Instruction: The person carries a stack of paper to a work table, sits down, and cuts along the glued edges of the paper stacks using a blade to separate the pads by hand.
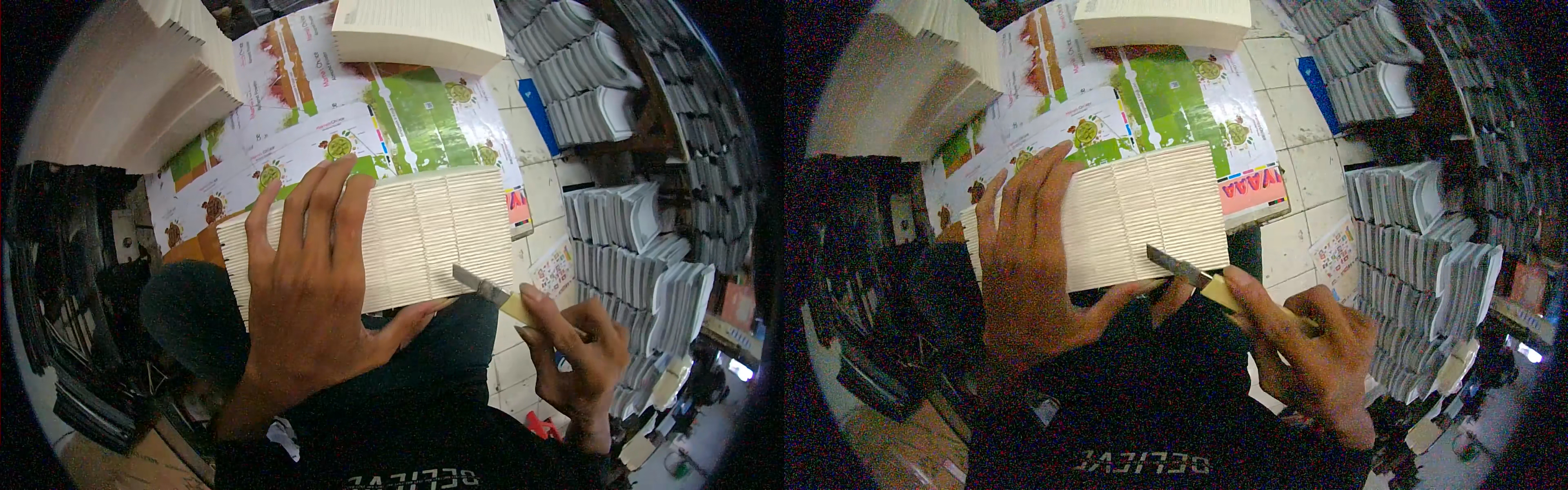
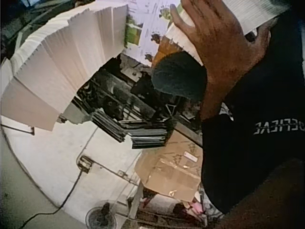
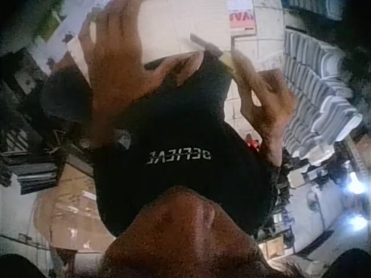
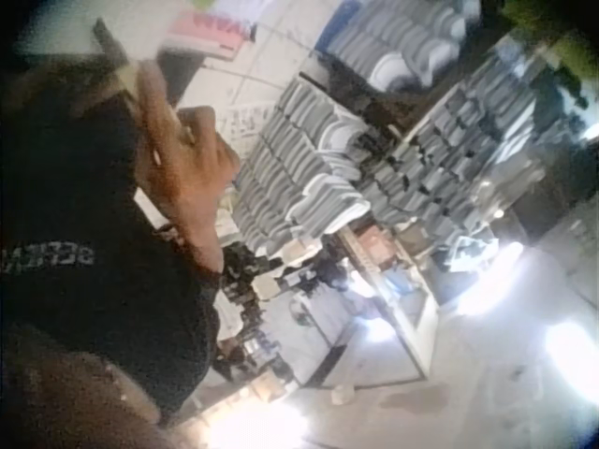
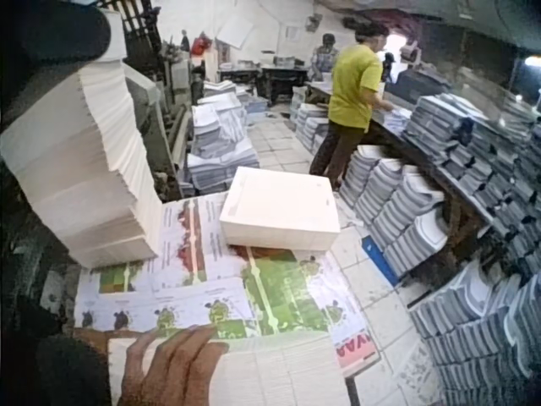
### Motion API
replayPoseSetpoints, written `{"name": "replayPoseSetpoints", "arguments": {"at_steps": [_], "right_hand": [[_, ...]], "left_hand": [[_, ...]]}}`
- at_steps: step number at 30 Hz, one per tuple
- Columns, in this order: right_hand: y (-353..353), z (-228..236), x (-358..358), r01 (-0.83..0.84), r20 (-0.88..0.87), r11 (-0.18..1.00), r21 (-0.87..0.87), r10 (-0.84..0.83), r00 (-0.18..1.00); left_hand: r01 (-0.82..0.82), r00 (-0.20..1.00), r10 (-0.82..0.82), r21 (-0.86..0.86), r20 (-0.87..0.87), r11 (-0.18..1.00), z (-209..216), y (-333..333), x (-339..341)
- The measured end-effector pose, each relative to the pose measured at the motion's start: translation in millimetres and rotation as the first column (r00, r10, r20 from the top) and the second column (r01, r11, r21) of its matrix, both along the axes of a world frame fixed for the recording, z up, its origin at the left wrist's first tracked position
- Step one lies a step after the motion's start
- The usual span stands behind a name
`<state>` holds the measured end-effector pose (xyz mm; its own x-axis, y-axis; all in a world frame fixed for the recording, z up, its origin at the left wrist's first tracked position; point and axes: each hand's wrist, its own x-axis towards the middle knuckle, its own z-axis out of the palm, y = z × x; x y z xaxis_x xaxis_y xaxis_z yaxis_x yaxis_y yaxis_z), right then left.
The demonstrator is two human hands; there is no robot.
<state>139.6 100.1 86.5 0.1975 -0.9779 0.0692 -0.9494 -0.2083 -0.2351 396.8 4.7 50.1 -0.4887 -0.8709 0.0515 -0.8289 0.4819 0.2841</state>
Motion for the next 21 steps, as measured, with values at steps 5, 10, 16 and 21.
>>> {"name": "replayPoseSetpoints", "arguments": {"at_steps": [5, 10, 16, 21], "right_hand": [[0, -7, -4, -0.026, 0.052, 1.000, 0.002, 0.026, 0.998], [-2, -5, -4, -0.031, 0.035, 0.998, 0.049, 0.030, 0.999], [-2, -1, 0, -0.016, -0.008, 0.998, 0.065, 0.016, 1.000], [3, -9, 2, 0.022, -0.014, 0.999, 0.042, -0.022, 1.000]], "left_hand": [[-0.003, 1.000, 0.003, -0.014, -0.004, 1.000, 0, -1, 0], [0.006, 1.000, -0.006, 0.003, -0.024, 1.000, 0, -2, 0], [0.002, 0.999, -0.002, 0.000, -0.038, 1.000, -3, -1, 2], [0.002, 0.999, -0.002, -0.012, -0.050, 1.000, 1, -2, 0]]}}
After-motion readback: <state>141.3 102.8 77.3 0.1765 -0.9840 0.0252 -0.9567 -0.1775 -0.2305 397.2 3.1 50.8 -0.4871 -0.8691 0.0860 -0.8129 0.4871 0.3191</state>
